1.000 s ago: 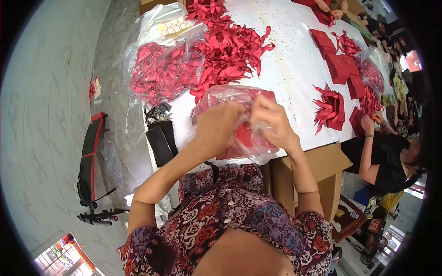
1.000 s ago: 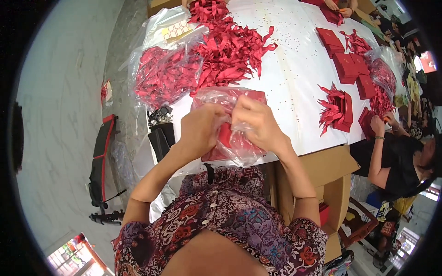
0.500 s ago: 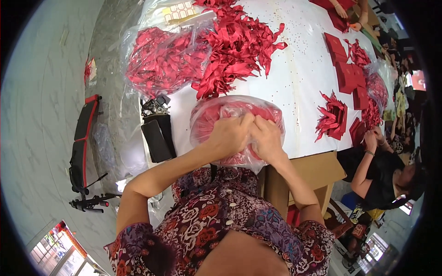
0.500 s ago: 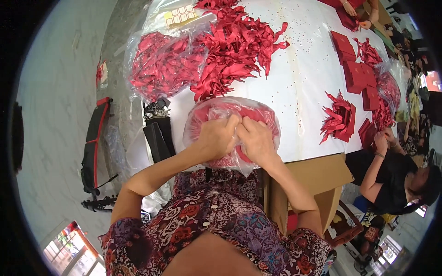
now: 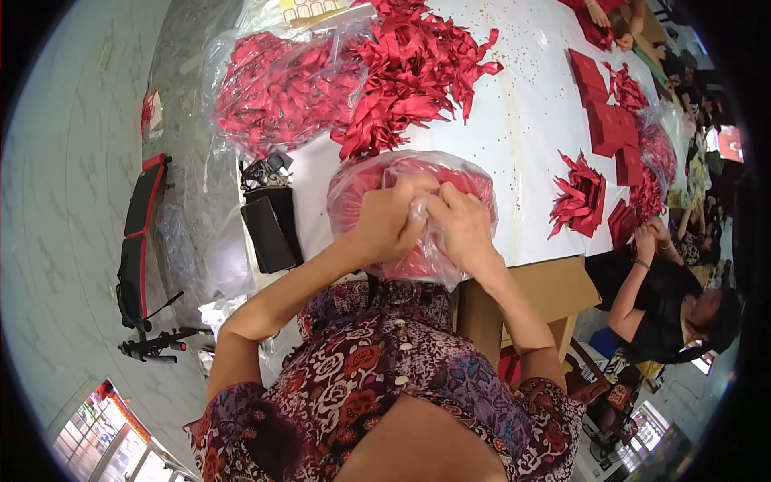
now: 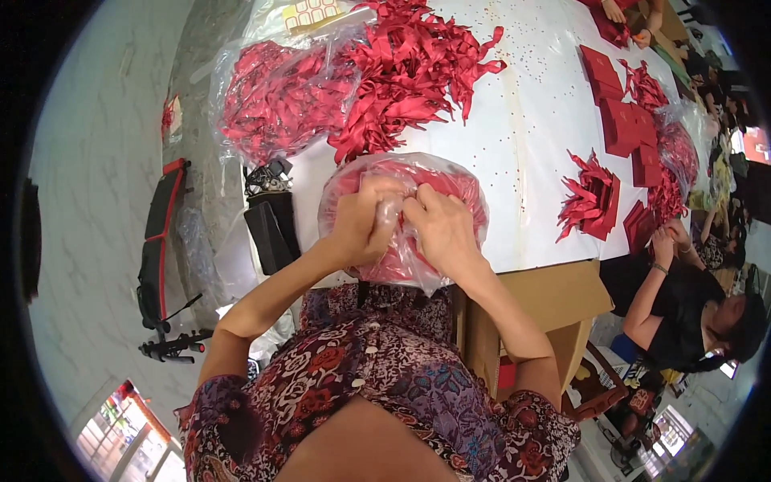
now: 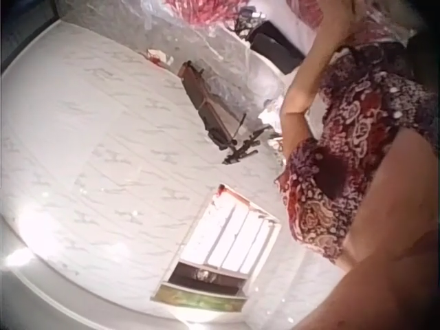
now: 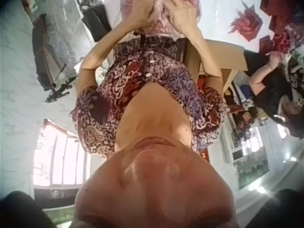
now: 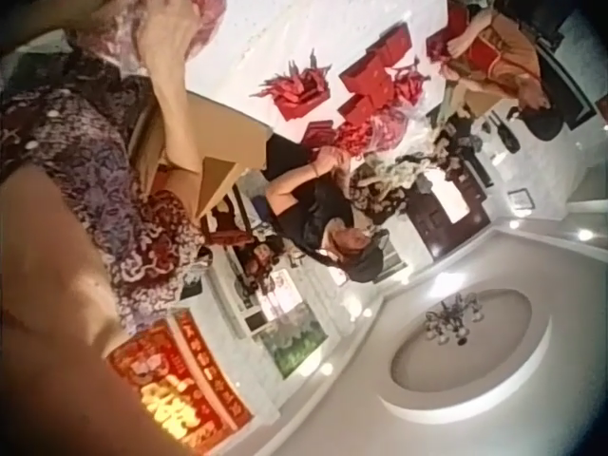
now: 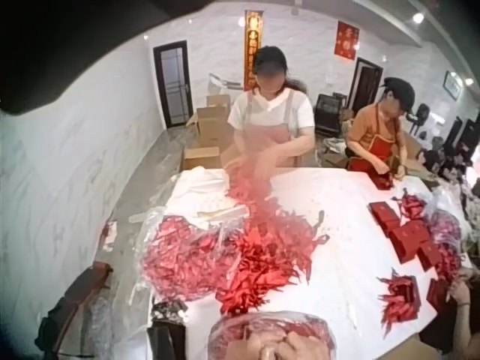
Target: Placing stacks of red envelopes into a plastic bag and organizing them on a table.
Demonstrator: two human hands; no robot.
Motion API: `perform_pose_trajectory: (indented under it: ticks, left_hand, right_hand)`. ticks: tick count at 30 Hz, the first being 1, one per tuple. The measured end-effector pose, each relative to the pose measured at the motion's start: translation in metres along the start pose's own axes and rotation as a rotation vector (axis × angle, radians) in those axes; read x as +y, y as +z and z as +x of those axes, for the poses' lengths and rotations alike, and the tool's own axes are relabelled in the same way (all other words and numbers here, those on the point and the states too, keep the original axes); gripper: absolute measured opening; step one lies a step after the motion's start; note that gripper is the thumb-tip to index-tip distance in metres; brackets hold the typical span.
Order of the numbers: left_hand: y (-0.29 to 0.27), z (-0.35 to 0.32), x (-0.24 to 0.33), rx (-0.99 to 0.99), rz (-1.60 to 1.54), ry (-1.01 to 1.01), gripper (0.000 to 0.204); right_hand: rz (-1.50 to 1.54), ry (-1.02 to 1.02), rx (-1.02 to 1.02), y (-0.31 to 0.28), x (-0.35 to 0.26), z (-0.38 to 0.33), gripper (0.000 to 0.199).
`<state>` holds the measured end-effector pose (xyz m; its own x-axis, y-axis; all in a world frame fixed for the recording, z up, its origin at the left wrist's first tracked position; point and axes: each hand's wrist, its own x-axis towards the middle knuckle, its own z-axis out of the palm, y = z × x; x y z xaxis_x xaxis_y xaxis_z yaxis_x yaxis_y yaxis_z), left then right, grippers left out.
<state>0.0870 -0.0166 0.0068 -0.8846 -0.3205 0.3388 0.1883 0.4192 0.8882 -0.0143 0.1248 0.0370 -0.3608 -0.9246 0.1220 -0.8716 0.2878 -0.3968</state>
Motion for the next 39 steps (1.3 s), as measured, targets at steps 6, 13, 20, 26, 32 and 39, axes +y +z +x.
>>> perform_pose_trajectory:
  ticks: [6, 13, 20, 26, 32, 39]
  left_hand:
    - [-0.048, -0.005, 0.046, -0.108, -0.098, 0.236, 0.034]
    - [-0.102, 0.001, 0.052, -0.101, -0.123, -0.124, 0.074]
    - [-0.048, 0.005, 0.029, 0.019, 0.287, -0.275, 0.041]
    - [-0.052, 0.025, 0.040, 0.044, 0.257, -0.237, 0.010]
    - [-0.027, 0.009, 0.055, -0.122, 0.015, -0.111, 0.011]
    - [-0.117, -0.013, 0.055, -0.354, 0.079, -0.018, 0.105]
  right_hand:
    - [-0.035, 0.004, -0.008, -0.001, -0.006, -0.005, 0.009]
    - [-0.030, -0.009, 0.032, 0.000, -0.010, -0.005, 0.007]
    - [-0.036, -0.008, 0.025, -0.001, -0.008, -0.002, 0.006]
    - [-0.038, -0.043, 0.033, 0.005, -0.007, -0.001, 0.009]
    - [0.113, 0.113, -0.005, 0.010, -0.005, -0.001, 0.016]
    - [-0.038, -0.009, 0.001, -0.003, -0.007, 0.001, 0.018]
